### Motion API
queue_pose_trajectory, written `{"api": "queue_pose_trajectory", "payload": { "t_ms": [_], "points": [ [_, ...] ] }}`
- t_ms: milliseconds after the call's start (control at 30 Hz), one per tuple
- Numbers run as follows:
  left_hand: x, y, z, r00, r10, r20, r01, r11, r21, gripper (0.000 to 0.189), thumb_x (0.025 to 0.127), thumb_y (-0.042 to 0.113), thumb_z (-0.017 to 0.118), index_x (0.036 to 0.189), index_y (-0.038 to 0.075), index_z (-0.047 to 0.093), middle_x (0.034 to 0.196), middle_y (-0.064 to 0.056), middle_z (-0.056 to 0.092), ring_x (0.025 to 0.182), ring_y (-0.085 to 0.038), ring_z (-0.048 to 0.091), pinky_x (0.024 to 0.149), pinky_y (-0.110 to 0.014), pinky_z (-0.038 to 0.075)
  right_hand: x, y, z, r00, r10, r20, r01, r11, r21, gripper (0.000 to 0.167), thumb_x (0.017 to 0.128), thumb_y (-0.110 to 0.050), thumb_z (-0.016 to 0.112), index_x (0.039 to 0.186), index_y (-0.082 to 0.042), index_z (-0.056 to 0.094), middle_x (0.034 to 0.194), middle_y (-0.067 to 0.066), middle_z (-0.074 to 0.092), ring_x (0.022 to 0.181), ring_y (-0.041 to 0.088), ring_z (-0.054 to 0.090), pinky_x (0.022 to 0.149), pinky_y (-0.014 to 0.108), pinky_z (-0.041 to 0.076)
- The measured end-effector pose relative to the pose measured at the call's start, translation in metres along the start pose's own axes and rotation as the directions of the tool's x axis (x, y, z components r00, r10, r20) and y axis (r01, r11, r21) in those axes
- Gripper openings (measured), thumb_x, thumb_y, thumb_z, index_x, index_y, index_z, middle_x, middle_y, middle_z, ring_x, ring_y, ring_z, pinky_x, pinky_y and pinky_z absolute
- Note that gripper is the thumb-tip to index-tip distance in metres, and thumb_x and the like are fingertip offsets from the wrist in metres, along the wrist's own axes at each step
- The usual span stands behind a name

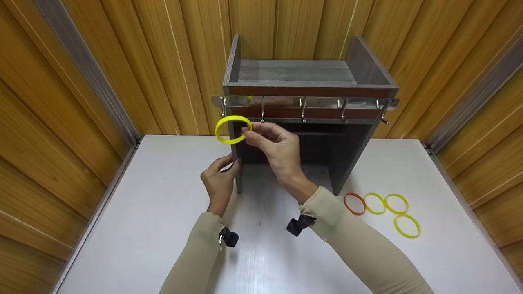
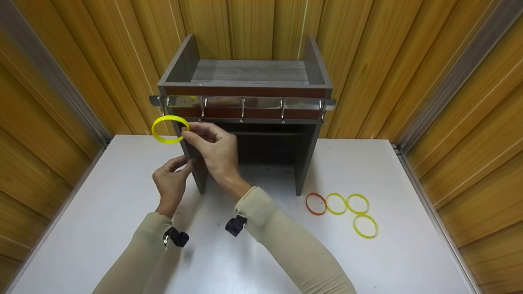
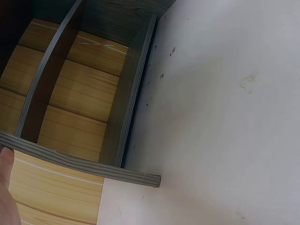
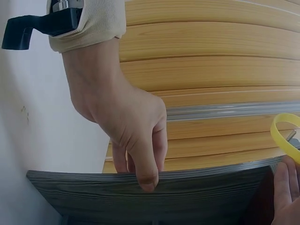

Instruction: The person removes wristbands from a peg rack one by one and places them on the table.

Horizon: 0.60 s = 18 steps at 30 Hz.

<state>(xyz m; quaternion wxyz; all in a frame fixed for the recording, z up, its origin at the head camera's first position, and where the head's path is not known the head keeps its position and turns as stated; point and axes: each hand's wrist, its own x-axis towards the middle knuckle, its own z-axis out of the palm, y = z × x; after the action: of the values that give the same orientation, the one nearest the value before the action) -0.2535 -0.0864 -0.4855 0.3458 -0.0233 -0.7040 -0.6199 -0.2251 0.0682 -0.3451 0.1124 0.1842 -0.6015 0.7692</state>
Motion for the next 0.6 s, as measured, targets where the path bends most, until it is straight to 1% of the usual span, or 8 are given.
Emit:
{"api": "queue_pose_trajectory", "payload": {
  "t_ms": [333, 500, 600],
  "points": [
    [-0.001, -0.001, -0.001, 0.999, -0.038, -0.003, 0.038, 0.999, -0.023, 0.02, 0.086, -0.004, 0.085, 0.105, 0.003, 0.083, 0.101, -0.008, 0.08, 0.096, -0.024, 0.078, 0.077, -0.033, 0.066, -0.008, -0.002, -0.017, 0.999, -0.044, 0.0, 0.044, 0.999, -0.018, 0.023, 0.091, -0.003, 0.084, 0.113, 0.002, 0.078, 0.106, 0.017, 0.079, 0.1, 0.033, 0.076, 0.092, 0.044, 0.063],
    [0.0, 0.001, 0.0, 0.999, -0.04, -0.016, 0.04, 0.999, -0.004, 0.02, 0.085, -0.009, 0.083, 0.104, -0.004, 0.081, 0.1, -0.015, 0.079, 0.095, -0.032, 0.077, 0.075, -0.03, 0.066, -0.012, -0.003, -0.026, 0.999, -0.044, -0.01, 0.044, 0.998, -0.037, 0.023, 0.091, -0.004, 0.085, 0.112, 0.002, 0.078, 0.107, 0.017, 0.079, 0.1, 0.033, 0.076, 0.091, 0.043, 0.064],
    [0.001, 0.002, 0.0, 0.999, -0.042, -0.019, 0.042, 0.999, 0.002, 0.019, 0.085, -0.012, 0.081, 0.103, -0.007, 0.08, 0.099, -0.018, 0.079, 0.095, -0.036, 0.077, 0.075, -0.032, 0.066, -0.014, -0.003, -0.033, 0.999, -0.043, -0.022, 0.041, 0.998, -0.048, 0.022, 0.09, -0.003, 0.085, 0.111, 0.001, 0.079, 0.106, 0.018, 0.079, 0.099, 0.034, 0.076, 0.09, 0.043, 0.064]
  ]
}}
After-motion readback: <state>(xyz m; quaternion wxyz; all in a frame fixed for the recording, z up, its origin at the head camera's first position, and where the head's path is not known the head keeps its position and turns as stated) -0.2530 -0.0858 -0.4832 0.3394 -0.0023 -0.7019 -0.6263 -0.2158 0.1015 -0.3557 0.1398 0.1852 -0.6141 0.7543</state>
